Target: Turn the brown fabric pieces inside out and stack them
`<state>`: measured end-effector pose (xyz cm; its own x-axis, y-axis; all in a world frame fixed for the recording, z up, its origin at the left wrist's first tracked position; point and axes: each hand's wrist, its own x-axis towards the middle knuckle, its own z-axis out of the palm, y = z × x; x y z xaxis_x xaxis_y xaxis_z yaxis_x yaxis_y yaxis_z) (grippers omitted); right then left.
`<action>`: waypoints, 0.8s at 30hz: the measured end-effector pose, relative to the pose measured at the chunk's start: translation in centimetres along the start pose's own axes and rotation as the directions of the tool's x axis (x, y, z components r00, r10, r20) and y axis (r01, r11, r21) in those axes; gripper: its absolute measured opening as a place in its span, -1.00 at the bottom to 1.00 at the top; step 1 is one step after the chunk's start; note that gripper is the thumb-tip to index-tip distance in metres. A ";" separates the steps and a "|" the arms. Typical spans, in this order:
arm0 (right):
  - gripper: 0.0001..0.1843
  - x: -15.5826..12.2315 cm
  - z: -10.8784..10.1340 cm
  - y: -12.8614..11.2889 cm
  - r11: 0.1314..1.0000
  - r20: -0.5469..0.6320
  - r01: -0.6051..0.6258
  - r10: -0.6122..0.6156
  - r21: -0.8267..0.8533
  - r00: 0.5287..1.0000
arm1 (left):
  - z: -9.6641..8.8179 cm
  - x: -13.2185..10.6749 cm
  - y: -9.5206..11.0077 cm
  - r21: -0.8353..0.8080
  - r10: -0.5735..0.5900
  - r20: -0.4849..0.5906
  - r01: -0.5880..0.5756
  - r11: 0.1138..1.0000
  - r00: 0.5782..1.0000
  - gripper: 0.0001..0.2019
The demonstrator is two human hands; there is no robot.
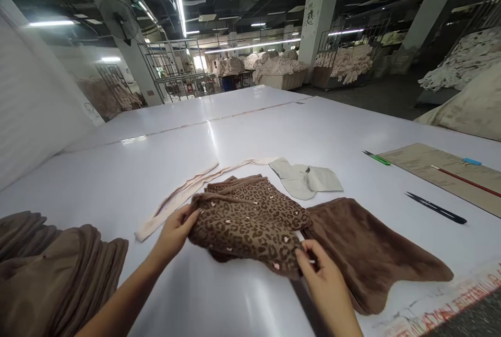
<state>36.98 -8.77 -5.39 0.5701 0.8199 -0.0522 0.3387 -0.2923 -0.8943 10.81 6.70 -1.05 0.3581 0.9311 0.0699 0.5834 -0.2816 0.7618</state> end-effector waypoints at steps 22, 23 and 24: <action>-0.60 -7.5 6.2 -0.8 0.756 0.494 -0.308 -0.023 0.577 0.869 | 9.5 -7.8 1.5 -0.239 -0.046 0.638 0.254 0.937 0.769 -0.57; -0.59 -7.7 6.2 -0.7 0.769 0.480 -0.300 -0.011 0.564 0.877 | 9.4 -8.1 1.4 -0.252 -0.030 0.643 0.248 0.935 0.765 -0.57; -0.61 -7.9 6.1 -0.6 0.788 0.454 -0.286 0.009 0.545 0.891 | 9.3 -8.3 1.3 -0.274 -0.096 0.562 0.294 0.916 0.822 -0.58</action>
<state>27.71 -12.02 -7.20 0.1711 0.9512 -0.2567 -0.3044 -0.1968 -0.9320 15.36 -3.51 -6.59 0.6478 0.6618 -0.3774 0.4396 0.0798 0.8947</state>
